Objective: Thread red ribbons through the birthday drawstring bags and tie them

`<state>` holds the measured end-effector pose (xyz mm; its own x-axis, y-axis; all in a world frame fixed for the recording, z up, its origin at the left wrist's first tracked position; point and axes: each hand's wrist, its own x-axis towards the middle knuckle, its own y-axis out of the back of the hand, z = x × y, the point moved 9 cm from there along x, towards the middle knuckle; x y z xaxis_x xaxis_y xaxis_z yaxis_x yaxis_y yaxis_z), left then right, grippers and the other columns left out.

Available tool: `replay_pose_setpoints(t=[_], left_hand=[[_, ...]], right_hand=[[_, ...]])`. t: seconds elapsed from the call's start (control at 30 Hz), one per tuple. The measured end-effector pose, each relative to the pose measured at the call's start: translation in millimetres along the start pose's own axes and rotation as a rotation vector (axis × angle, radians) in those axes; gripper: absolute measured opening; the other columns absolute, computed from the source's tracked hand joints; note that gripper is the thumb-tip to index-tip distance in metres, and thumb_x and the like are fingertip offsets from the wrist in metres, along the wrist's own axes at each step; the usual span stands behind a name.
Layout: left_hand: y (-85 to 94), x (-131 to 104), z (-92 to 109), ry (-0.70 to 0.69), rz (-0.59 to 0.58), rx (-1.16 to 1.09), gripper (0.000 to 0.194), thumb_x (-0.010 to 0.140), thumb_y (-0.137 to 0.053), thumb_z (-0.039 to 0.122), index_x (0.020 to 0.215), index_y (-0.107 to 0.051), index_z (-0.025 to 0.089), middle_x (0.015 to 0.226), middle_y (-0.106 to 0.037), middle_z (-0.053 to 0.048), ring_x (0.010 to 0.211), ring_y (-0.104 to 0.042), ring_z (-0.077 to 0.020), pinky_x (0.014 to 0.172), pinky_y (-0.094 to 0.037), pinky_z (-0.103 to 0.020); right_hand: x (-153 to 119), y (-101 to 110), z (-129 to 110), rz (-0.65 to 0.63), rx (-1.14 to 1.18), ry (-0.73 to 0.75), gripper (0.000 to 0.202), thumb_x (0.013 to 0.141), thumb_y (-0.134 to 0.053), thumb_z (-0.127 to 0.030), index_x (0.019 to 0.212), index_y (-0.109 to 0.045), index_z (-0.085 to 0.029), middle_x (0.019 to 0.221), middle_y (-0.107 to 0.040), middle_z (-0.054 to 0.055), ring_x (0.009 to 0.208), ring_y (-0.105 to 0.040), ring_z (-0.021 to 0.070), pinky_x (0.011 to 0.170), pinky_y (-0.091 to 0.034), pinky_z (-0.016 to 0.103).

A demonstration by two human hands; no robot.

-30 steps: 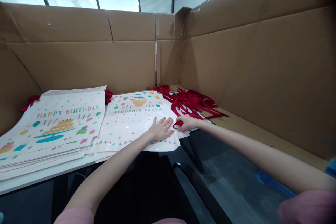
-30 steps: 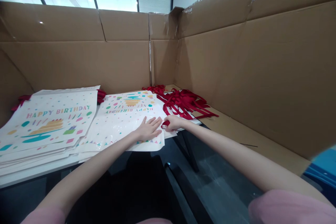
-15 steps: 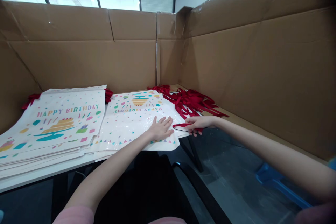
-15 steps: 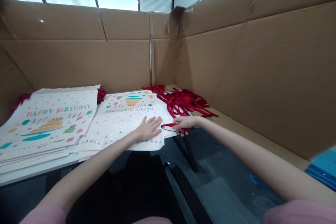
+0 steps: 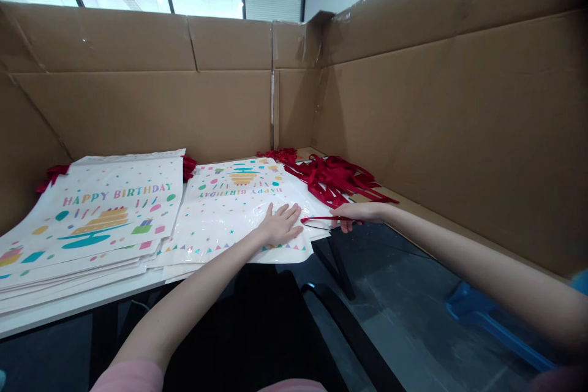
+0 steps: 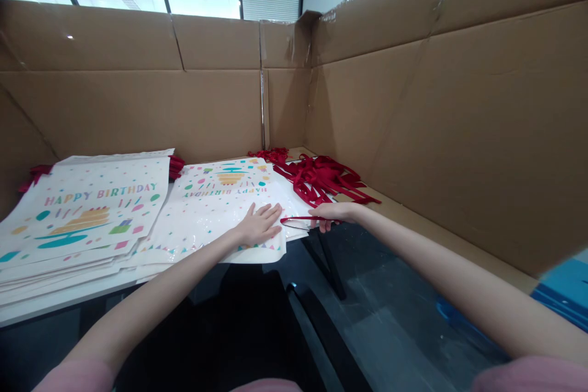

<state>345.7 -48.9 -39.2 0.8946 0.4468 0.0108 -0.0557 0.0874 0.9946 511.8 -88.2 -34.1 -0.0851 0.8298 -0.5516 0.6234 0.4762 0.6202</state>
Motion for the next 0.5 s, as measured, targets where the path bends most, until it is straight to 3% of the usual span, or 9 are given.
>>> replay_pose_setpoints(t=[0.07, 0.13, 0.27, 0.5], left_hand=[[0.5, -0.3, 0.0, 0.002, 0.003, 0.002, 0.069, 0.091, -0.001, 0.06, 0.149, -0.006, 0.024, 0.155, -0.009, 0.0, 0.14, -0.01, -0.0272, 0.108, -0.003, -0.062], [0.5, -0.3, 0.0, 0.004, 0.002, 0.005, 0.068, 0.091, -0.002, 0.06, 0.148, -0.006, 0.025, 0.155, -0.009, 0.0, 0.14, -0.01, -0.027, 0.109, -0.003, -0.061], [0.7, -0.1, 0.3, 0.001, 0.005, 0.012, 0.066, 0.091, -0.003, 0.059, 0.148, -0.006, 0.026, 0.155, -0.009, -0.001, 0.14, -0.011, -0.0266, 0.109, -0.003, -0.06], [1.1, -0.7, 0.9, 0.002, 0.007, 0.011, 0.064, 0.092, -0.005, 0.058, 0.148, -0.006, 0.027, 0.155, -0.009, 0.0, 0.141, -0.01, -0.0257, 0.109, -0.001, -0.06]], right_hand=[[0.7, 6.2, -0.4, 0.06, -0.005, 0.013, 0.053, 0.083, -0.037, -0.056, 0.083, -0.066, -0.011, 0.068, -0.063, 0.008, 0.065, -0.057, 0.0159, 0.056, -0.037, 0.025], [0.3, 9.4, -3.6, 0.092, -0.042, 0.045, 0.047, 0.078, -0.045, -0.054, 0.077, -0.067, -0.012, 0.065, -0.061, 0.007, 0.064, -0.055, 0.0153, 0.058, -0.037, 0.025], [-2.1, 7.4, -7.6, 0.069, -0.073, 0.112, 0.036, 0.063, -0.062, -0.049, 0.069, -0.061, -0.014, 0.066, -0.058, 0.004, 0.063, -0.052, 0.0137, 0.057, -0.036, 0.024], [0.4, 6.5, 4.7, 0.052, -0.146, 0.109, 0.04, 0.05, -0.069, -0.05, 0.061, -0.053, -0.015, 0.055, -0.053, 0.0, 0.055, -0.046, 0.0116, 0.053, -0.033, 0.024]])
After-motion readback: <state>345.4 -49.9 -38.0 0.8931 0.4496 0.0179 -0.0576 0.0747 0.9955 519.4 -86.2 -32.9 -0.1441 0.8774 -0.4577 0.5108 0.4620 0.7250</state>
